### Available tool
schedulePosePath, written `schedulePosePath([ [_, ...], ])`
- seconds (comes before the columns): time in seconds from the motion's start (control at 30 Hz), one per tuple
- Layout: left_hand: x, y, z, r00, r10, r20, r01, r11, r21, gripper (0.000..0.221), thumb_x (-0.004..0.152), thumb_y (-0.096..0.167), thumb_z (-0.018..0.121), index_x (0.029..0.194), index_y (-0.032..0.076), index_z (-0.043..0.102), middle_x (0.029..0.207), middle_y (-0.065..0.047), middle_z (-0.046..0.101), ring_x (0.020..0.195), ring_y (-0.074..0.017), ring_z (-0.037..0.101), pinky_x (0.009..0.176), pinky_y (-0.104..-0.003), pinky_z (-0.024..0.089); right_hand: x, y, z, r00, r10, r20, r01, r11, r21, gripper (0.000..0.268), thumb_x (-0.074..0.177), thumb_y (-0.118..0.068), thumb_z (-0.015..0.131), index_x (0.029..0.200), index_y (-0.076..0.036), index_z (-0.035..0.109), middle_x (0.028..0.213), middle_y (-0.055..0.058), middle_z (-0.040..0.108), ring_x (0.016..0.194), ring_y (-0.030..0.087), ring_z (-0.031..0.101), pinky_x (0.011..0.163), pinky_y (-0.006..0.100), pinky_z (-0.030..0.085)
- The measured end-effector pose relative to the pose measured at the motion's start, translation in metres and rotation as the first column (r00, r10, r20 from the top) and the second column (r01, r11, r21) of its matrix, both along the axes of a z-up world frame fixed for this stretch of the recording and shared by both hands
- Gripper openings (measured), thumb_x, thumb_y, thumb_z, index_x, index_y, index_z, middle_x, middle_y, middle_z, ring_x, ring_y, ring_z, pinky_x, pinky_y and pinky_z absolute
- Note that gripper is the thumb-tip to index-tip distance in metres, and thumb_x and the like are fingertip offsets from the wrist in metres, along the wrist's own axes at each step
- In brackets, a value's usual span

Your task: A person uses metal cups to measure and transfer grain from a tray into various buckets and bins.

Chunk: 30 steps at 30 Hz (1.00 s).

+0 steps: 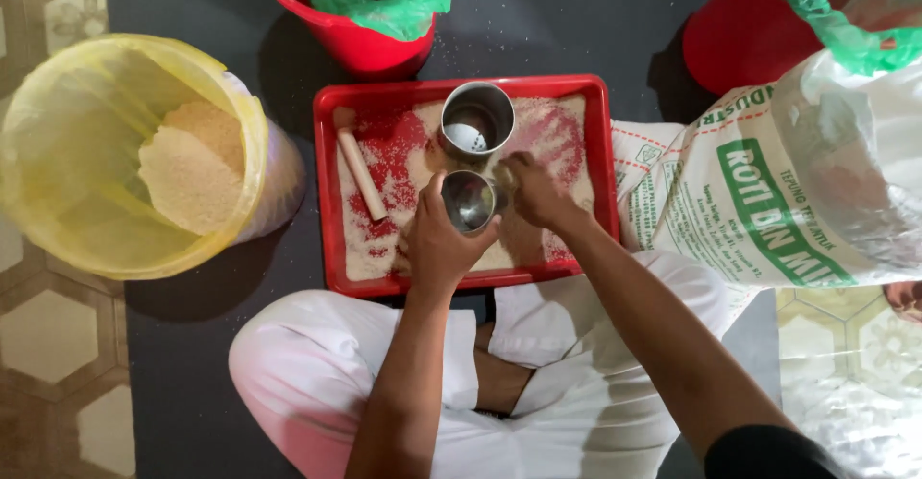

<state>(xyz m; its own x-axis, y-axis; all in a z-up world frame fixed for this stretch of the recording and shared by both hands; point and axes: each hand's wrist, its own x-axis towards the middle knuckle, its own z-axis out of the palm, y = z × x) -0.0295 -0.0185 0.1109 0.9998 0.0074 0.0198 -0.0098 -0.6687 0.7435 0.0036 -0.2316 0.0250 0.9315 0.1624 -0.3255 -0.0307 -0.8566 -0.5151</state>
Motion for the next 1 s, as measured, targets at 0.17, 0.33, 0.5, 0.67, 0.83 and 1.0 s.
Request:
schedulePosePath([
  [0.17, -0.002, -0.004, -0.002, 0.999, -0.049, -0.018, 0.049, 0.999, 0.004, 0.106, 0.058, 0.055, 0.084, 0.149, 0.015, 0.046, 0.131, -0.013, 0.061, 0.114, -0.037, 0.068, 0.091, -0.054, 0.058, -0.033, 0.014, 0.099, 0.859, -0.406, -0.313, 0.504, 0.781, 0.37, 0.062, 0.09, -0.052, 0.057, 0.145, -0.023, 0.054, 0.135, 0.018, 0.057, 0.118, 0.043, 0.062, 0.098, 0.054, 0.052],
  [0.33, -0.003, -0.01, 0.022, 0.983, -0.175, -0.047, 0.17, 0.98, -0.108, 0.101, 0.064, 0.05, 0.085, 0.147, 0.009, 0.045, 0.128, -0.018, 0.061, 0.114, -0.0386, 0.067, 0.094, -0.054, 0.057, -0.056, 0.02, 0.124, 0.728, -0.352, -0.589, 0.683, 0.452, 0.574, 0.095, 0.083, -0.042, 0.083, 0.154, 0.001, 0.037, 0.128, 0.03, 0.059, 0.102, 0.034, 0.062, 0.085, 0.047, 0.056],
  [0.5, -0.004, -0.001, 0.021, 0.969, -0.244, 0.043, 0.248, 0.957, -0.154, 0.091, 0.072, 0.054, 0.075, 0.147, 0.008, 0.05, 0.127, -0.022, 0.06, 0.117, -0.0447, 0.063, 0.1, -0.058, 0.05, -0.051, 0.006, 0.137, 0.756, -0.486, -0.438, 0.65, 0.635, 0.417, 0.073, 0.082, -0.049, 0.082, 0.138, -0.007, 0.061, 0.115, 0.027, 0.066, 0.105, 0.041, 0.068, 0.087, 0.052, 0.06],
  [0.67, 0.007, 0.015, 0.011, 0.935, 0.204, -0.289, -0.224, 0.974, -0.04, 0.054, 0.101, 0.034, 0.05, 0.148, 0.009, 0.046, 0.135, -0.021, 0.054, 0.123, -0.0386, 0.059, 0.101, -0.055, 0.05, -0.043, -0.022, 0.09, 0.784, -0.618, 0.066, 0.621, 0.783, -0.043, 0.095, 0.068, -0.051, 0.085, 0.14, 0.001, 0.049, 0.125, 0.026, 0.056, 0.115, 0.047, 0.06, 0.1, 0.056, 0.051],
  [0.83, 0.005, 0.015, -0.037, 0.771, 0.404, -0.492, -0.386, 0.911, 0.143, 0.063, 0.103, 0.052, 0.043, 0.151, 0.012, 0.048, 0.141, -0.019, 0.049, 0.125, -0.0442, 0.055, 0.097, -0.057, 0.052, -0.053, -0.004, 0.066, 0.841, -0.512, 0.176, 0.54, 0.768, -0.343, 0.107, 0.07, -0.045, 0.083, 0.149, 0.005, 0.032, 0.127, 0.024, 0.046, 0.116, 0.046, 0.057, 0.102, 0.052, 0.052],
  [1.0, -0.008, -0.018, -0.074, 0.958, 0.228, -0.175, -0.223, 0.974, 0.051, 0.05, 0.095, 0.02, 0.052, 0.135, -0.008, 0.059, 0.116, -0.034, 0.062, 0.104, -0.0523, 0.063, 0.09, -0.06, 0.051, -0.074, 0.038, 0.028, 0.875, -0.468, 0.122, 0.481, 0.819, -0.312, 0.122, 0.073, -0.05, 0.087, 0.153, 0.015, 0.022, 0.139, 0.042, 0.044, 0.133, 0.056, 0.044, 0.117, 0.059, 0.031],
])
